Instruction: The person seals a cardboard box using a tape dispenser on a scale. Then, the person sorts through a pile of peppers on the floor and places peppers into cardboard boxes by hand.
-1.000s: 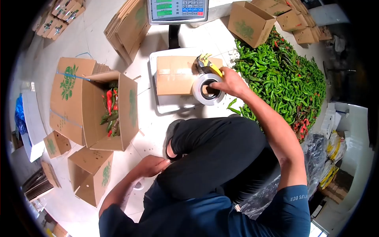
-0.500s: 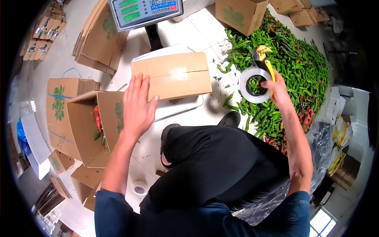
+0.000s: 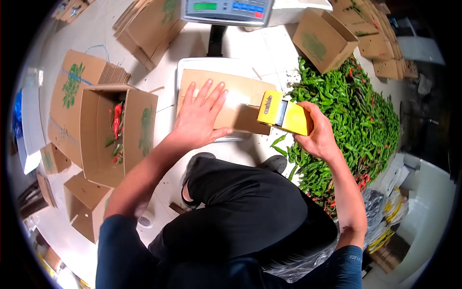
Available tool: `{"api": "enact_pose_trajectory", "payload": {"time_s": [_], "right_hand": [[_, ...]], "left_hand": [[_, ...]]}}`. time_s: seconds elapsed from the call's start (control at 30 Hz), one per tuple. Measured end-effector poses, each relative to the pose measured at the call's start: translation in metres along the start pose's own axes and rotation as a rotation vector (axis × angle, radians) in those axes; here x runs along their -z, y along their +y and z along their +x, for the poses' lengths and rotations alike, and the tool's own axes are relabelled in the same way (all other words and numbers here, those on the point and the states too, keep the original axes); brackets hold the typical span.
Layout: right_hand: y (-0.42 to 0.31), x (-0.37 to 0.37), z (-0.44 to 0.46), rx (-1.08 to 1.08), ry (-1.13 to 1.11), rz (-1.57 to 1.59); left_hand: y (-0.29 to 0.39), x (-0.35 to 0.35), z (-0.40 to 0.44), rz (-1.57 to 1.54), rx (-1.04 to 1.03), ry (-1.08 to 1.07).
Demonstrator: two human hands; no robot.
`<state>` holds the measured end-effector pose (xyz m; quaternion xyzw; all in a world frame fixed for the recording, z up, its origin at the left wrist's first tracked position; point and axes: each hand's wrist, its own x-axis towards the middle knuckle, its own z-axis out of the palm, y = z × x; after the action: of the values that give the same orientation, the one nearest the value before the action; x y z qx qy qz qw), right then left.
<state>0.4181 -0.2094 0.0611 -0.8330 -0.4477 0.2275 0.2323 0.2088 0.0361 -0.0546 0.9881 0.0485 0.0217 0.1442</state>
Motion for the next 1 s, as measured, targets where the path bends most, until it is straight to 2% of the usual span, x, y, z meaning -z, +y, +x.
{"api": "enact_pose_trajectory", "payload": {"time_s": [0.1,0.2,1.0], "right_hand": [[-0.008,0.000,0.009,0.032,-0.042,-0.048],[-0.009,0.001,0.013,0.036,-0.090,-0.110],[-0.048,-0.007,0.054,0.215,-0.289,-0.508]], "left_hand": [[-0.004,0.005,-0.001,0.019,-0.032,-0.047],[-0.009,0.004,-0.003,-0.025,-0.081,0.012],[-0.014,0.002,-0.004,-0.079,-0.085,0.020]]}}
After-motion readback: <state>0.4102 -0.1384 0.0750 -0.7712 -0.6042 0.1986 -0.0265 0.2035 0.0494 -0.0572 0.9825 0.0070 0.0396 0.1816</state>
